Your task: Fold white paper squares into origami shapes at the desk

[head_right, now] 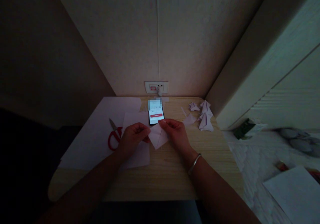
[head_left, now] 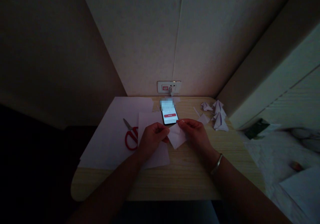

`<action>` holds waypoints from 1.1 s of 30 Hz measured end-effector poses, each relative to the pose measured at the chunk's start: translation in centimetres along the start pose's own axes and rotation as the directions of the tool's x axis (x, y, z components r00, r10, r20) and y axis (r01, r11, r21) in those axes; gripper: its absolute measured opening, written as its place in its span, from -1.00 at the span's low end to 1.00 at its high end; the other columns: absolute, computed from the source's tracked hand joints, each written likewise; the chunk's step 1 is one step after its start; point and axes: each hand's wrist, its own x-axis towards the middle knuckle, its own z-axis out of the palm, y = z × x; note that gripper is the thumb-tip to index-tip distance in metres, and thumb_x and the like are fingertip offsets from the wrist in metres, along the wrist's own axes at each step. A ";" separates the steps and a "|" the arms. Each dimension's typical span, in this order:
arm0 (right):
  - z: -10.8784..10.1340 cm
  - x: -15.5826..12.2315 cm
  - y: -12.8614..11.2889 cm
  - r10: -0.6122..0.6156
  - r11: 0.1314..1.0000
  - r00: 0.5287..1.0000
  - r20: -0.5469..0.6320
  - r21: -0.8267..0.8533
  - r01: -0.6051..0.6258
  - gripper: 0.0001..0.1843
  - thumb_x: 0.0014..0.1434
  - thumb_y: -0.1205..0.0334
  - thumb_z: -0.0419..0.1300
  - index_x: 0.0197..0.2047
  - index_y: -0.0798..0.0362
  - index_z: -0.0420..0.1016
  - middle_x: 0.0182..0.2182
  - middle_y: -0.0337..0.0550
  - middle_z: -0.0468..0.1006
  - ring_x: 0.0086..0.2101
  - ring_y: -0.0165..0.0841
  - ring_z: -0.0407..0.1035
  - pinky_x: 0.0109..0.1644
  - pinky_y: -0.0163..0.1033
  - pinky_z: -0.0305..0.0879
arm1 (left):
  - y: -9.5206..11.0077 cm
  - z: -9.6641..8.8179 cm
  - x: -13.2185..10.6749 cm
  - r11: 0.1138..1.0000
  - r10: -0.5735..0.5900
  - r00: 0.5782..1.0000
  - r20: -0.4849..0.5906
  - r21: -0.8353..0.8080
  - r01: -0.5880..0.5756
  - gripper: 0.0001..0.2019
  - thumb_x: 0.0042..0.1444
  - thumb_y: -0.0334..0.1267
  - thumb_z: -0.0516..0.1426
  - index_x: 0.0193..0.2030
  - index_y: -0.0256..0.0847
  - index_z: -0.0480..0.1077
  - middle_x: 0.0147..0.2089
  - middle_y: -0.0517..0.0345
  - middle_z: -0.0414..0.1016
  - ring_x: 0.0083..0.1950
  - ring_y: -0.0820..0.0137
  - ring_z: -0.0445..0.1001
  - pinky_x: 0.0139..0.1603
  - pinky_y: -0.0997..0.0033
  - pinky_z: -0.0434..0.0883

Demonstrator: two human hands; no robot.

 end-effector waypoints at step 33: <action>0.4 -0.2 -0.1 0.084 0.994 0.993 0.082 -0.079 -0.077 -0.77 -0.12 0.09 0.34 -0.49 0.09 0.54 -0.61 -0.27 0.50 -0.61 -0.47 0.26 -0.52 -0.34 0.15 | 0.2 -0.7 0.2 0.991 -0.017 0.989 0.146 0.136 -0.003 -0.82 -0.10 -0.20 0.22 -0.42 -0.28 0.43 -0.48 0.22 0.46 -0.50 0.50 0.37 -0.46 0.52 0.28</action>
